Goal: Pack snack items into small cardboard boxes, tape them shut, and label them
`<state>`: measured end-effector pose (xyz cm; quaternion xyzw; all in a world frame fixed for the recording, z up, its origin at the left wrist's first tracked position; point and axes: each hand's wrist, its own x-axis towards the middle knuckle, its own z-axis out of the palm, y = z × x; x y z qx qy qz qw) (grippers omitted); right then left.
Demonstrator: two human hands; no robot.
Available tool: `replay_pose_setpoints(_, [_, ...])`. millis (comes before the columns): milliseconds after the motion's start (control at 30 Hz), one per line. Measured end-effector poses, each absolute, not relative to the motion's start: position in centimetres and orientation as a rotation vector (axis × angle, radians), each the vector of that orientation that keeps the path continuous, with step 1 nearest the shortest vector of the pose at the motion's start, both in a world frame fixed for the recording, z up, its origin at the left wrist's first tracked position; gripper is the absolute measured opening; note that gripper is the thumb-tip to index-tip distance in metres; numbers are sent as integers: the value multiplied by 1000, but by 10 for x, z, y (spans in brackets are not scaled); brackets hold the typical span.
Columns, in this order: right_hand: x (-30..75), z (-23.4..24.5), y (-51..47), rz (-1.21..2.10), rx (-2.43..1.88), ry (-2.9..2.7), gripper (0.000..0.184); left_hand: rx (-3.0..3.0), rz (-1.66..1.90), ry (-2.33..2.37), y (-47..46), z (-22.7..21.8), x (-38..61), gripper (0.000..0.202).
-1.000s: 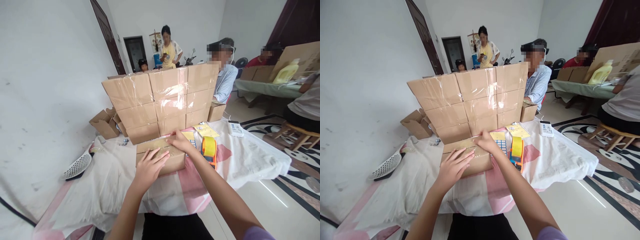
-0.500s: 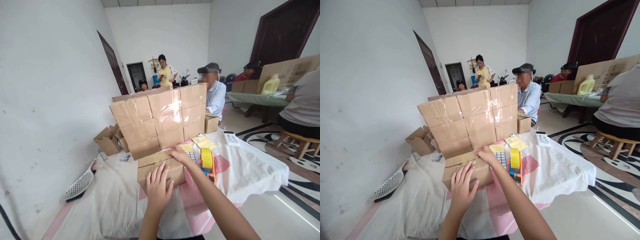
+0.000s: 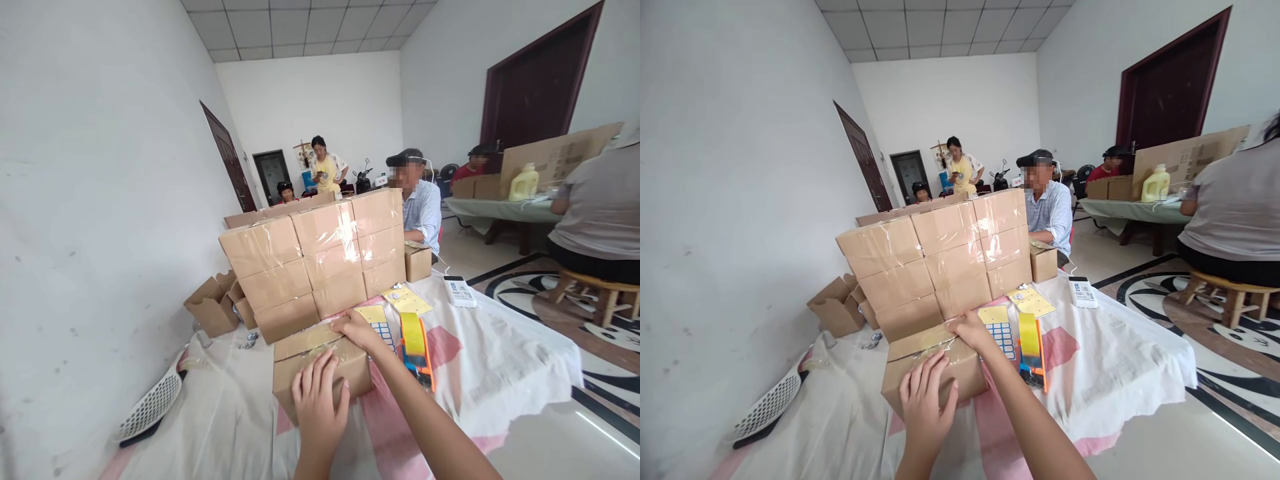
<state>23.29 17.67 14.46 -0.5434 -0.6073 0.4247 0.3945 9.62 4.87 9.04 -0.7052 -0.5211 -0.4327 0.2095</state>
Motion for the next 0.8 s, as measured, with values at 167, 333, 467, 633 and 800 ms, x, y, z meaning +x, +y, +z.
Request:
replay_pose_setpoints(167, [233,147,173,1093,-1359,-1520,24,-1905,-1283,-1460,48,92,103,27])
replay_pose_setpoints(333, [233,146,173,1111,-1329,-1487,24,-1886,-1311,-1462,49,92,105,25])
replay_pose_setpoints(467, [231,142,176,1128,-1287,-1455,12,-1868,-1330,-1465,50,93,106,25])
replay_pose_setpoints(633, [230,135,180,1141,-1206,-1418,12,-1851,-1349,-1473,49,93,108,23])
replay_pose_setpoints(800, [230,127,182,1185,-1132,-1372,15,-1843,-1365,-1471,47,94,110,22])
